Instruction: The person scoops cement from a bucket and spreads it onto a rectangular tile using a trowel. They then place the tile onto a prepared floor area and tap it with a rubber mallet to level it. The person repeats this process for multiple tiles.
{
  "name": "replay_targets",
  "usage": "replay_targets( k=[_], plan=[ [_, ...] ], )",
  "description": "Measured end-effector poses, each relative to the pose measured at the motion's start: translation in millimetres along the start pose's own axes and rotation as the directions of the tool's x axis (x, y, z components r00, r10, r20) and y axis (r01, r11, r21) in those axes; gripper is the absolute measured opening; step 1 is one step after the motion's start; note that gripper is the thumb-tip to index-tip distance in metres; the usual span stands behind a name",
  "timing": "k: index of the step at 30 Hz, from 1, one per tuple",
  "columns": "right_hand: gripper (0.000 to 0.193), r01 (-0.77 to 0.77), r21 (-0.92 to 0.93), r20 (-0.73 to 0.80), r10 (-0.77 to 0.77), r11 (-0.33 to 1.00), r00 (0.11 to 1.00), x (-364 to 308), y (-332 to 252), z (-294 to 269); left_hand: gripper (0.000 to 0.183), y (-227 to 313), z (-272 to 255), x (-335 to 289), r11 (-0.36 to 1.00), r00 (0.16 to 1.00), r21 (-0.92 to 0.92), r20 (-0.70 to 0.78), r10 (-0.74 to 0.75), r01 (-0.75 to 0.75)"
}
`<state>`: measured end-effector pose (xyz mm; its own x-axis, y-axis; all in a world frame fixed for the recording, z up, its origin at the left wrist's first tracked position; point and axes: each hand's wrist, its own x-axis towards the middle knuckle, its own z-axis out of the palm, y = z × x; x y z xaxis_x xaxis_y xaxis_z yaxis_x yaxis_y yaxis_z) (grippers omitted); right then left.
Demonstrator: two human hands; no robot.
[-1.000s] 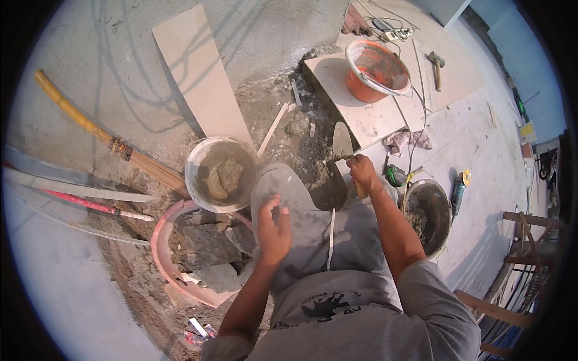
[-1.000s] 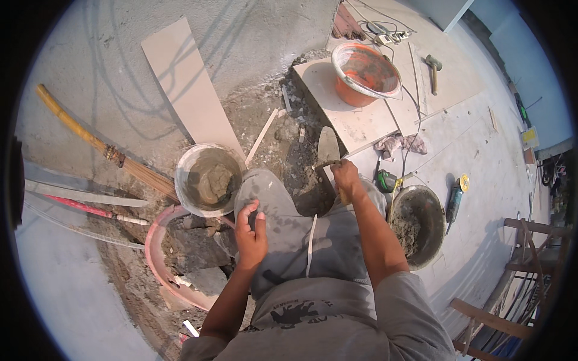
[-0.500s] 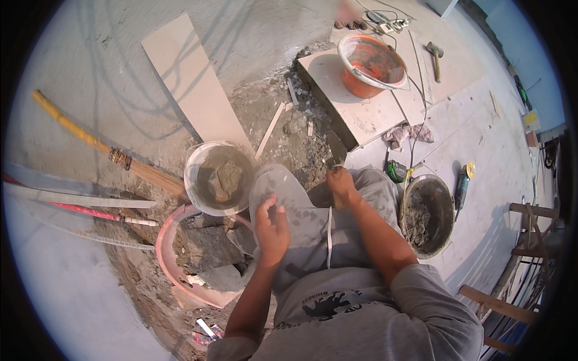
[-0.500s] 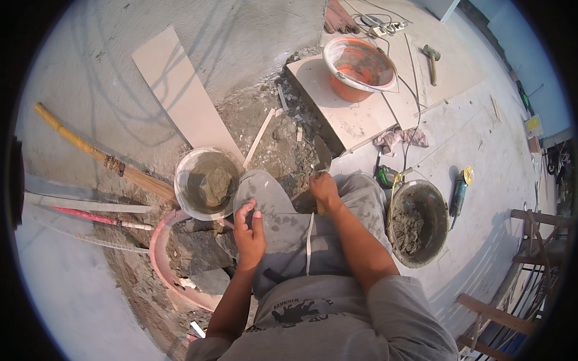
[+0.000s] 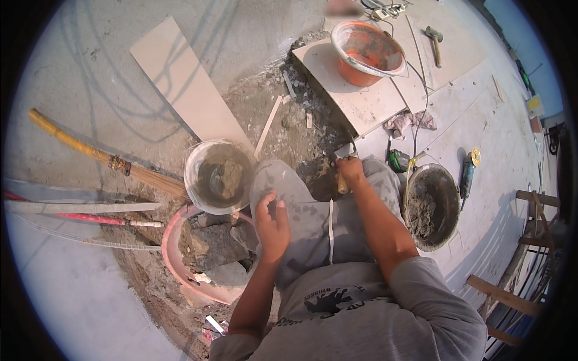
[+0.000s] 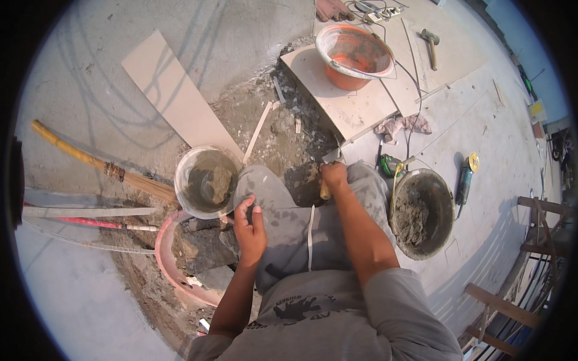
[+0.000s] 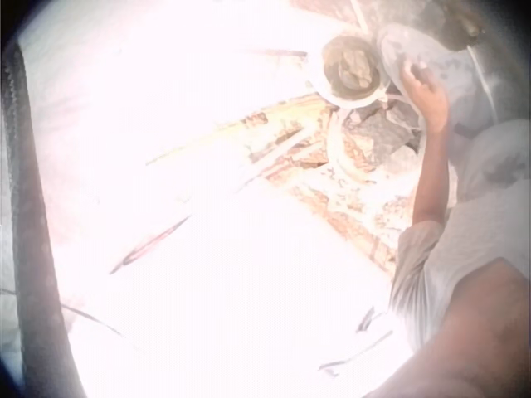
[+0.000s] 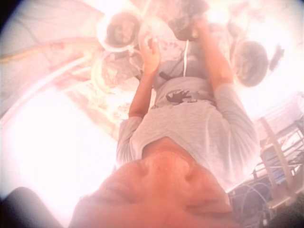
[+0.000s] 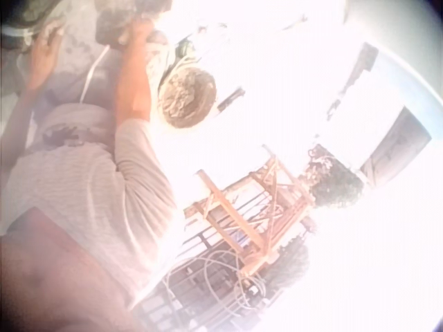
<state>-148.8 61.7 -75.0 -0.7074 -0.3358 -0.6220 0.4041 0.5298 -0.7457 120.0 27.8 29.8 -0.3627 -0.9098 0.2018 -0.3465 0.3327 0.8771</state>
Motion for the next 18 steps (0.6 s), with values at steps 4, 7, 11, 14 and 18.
replay_targets(
  k=[4,7,11,14,18],
  plan=[
    [0.025,0.021,0.064,-0.008,-0.021,0.998,1.0,-22,-2,-6,0.026,1,-1,0,1.0,1.0,-0.012,-0.002,-0.027,0.027],
    [0.022,0.083,0.118,-0.033,-0.08,0.989,0.996,-30,3,0,0.026,0,1,1,0.999,0.999,0.006,0.018,-0.04,0.04],
    [0.024,0.121,-0.054,-0.133,-0.127,0.991,0.983,-44,7,16,0.027,-1,0,0,0.999,0.999,-0.005,0.014,-0.046,0.046],
    [0.033,0.383,-0.483,-0.284,-0.554,0.788,0.783,-58,28,25,0.027,-3,2,0,0.998,0.999,-0.032,0.008,-0.05,0.05],
    [0.042,0.381,-0.499,-0.052,-0.466,0.778,0.883,-56,4,29,0.027,-6,-1,0,0.999,0.999,-0.015,0.0,-0.042,0.042]
  ],
)
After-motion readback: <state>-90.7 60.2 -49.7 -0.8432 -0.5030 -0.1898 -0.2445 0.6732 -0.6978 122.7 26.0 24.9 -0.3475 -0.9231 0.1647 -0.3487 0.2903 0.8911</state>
